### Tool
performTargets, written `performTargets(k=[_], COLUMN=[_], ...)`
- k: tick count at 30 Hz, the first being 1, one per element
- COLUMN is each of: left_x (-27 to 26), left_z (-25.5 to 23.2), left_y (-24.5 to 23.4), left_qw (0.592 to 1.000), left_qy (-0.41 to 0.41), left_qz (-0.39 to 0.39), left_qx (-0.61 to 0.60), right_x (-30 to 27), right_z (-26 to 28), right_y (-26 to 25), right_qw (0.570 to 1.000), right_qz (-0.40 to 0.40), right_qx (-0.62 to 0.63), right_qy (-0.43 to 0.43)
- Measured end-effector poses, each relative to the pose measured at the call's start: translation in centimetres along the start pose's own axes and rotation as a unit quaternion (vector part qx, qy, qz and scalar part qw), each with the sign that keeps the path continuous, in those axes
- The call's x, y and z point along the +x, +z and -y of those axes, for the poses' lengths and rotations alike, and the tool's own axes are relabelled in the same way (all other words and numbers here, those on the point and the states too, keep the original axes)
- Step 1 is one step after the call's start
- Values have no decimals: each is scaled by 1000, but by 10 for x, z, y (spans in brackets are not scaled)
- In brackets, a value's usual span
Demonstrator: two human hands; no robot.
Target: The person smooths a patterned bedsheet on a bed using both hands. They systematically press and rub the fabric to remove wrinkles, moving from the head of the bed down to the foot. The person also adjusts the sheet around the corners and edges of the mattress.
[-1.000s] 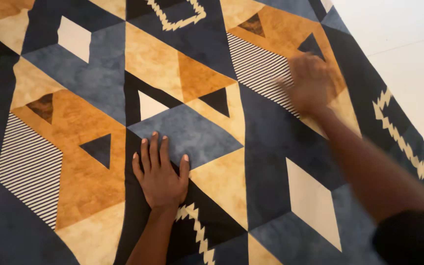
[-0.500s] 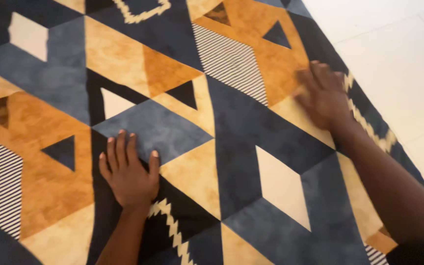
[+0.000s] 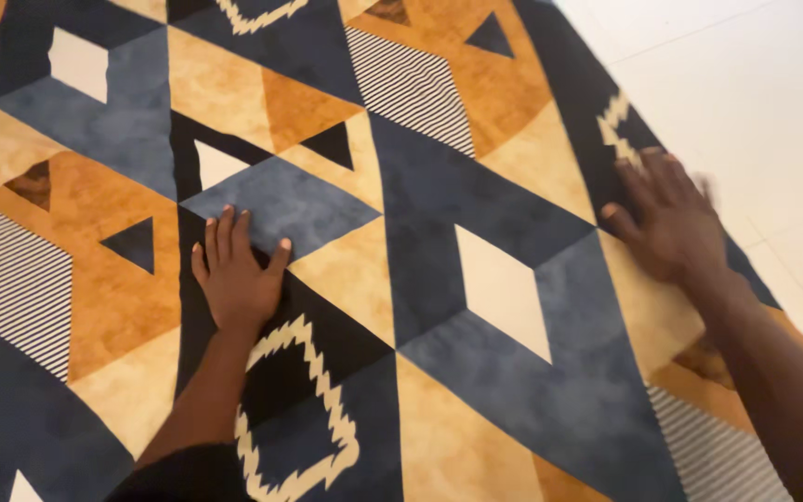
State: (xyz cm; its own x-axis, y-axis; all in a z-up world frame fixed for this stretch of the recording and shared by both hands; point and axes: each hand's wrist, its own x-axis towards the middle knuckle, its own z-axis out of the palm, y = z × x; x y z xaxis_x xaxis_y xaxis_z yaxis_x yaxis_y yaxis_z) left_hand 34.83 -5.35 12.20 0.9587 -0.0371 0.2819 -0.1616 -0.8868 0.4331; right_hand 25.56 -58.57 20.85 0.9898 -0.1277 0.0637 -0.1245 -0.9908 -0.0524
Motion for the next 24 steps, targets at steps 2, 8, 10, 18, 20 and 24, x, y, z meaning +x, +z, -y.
performTargets(k=[2,8,10,18,20,24], left_x=[-5,-102,-125,-245,-256,-241], left_z=[-1,-36,-82,-278,-271,-192], left_y=[-13,-35,-14,-2,-9,-34], left_qw=[1000,976,977,878,830,903], left_qy=[-17,-130,-85,307,340,233], left_qz=[14,-46,-72,99,141,124], left_qx=[-22,170,184,-352,-419,-339], right_x=[-3,-55,-58,-72,-79,-85], right_z=[-28,22,95,174,135,15], right_y=[-7,6,10,17,24,13], right_qw=[982,969,977,922,941,991], right_qz=[1,-225,-176,-33,-47,-67], right_qx=[20,106,71,264,179,23], right_qy=[188,-17,-96,-283,-284,-113])
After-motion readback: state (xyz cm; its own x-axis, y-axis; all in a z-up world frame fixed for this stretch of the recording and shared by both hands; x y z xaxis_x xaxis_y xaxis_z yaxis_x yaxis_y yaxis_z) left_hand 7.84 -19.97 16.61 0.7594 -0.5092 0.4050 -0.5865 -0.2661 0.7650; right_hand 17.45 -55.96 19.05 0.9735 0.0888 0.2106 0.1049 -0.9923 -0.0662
